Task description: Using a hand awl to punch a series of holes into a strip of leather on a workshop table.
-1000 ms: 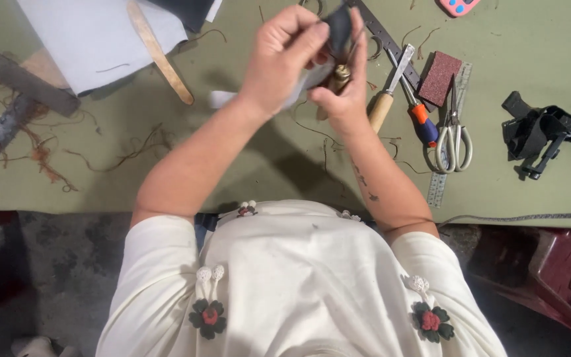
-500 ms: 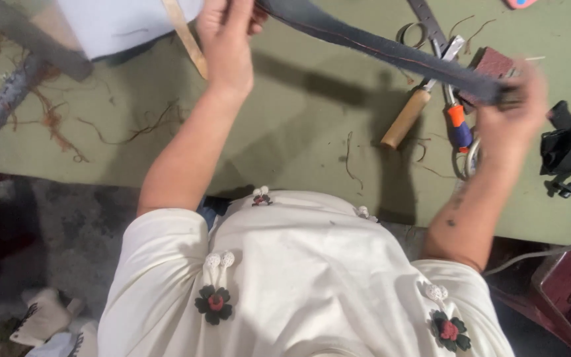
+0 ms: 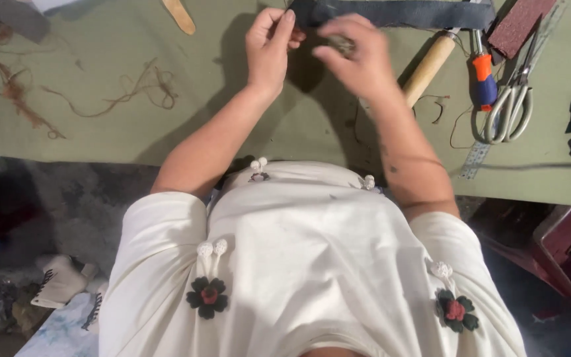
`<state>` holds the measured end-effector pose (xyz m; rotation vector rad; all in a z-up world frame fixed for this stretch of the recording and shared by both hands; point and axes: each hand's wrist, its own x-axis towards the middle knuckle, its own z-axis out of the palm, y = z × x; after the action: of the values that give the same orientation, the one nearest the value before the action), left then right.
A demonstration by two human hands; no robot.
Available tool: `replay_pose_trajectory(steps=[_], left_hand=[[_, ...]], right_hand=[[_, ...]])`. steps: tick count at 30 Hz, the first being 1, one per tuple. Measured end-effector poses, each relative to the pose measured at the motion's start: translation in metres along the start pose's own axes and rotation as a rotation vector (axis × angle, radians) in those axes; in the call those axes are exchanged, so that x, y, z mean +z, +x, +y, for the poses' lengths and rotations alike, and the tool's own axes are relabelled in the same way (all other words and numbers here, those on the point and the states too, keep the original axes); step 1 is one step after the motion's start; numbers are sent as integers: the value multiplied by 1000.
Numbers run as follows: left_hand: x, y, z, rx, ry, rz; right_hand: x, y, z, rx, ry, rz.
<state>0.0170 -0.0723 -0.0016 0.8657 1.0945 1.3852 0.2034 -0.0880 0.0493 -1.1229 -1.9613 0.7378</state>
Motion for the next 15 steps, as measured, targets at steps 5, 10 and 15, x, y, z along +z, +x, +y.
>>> replay_pose_trajectory(steps=[5, 10, 15], left_hand=[[-2, -4, 7, 32, -72, -41], [3, -1, 5, 10, -10, -67], [3, -2, 12, -168, -75, -80]], right_hand=[[43, 18, 2, 89, -32, 159], [31, 16, 4, 135, 37, 130], [21, 9, 22, 191, 164, 148]])
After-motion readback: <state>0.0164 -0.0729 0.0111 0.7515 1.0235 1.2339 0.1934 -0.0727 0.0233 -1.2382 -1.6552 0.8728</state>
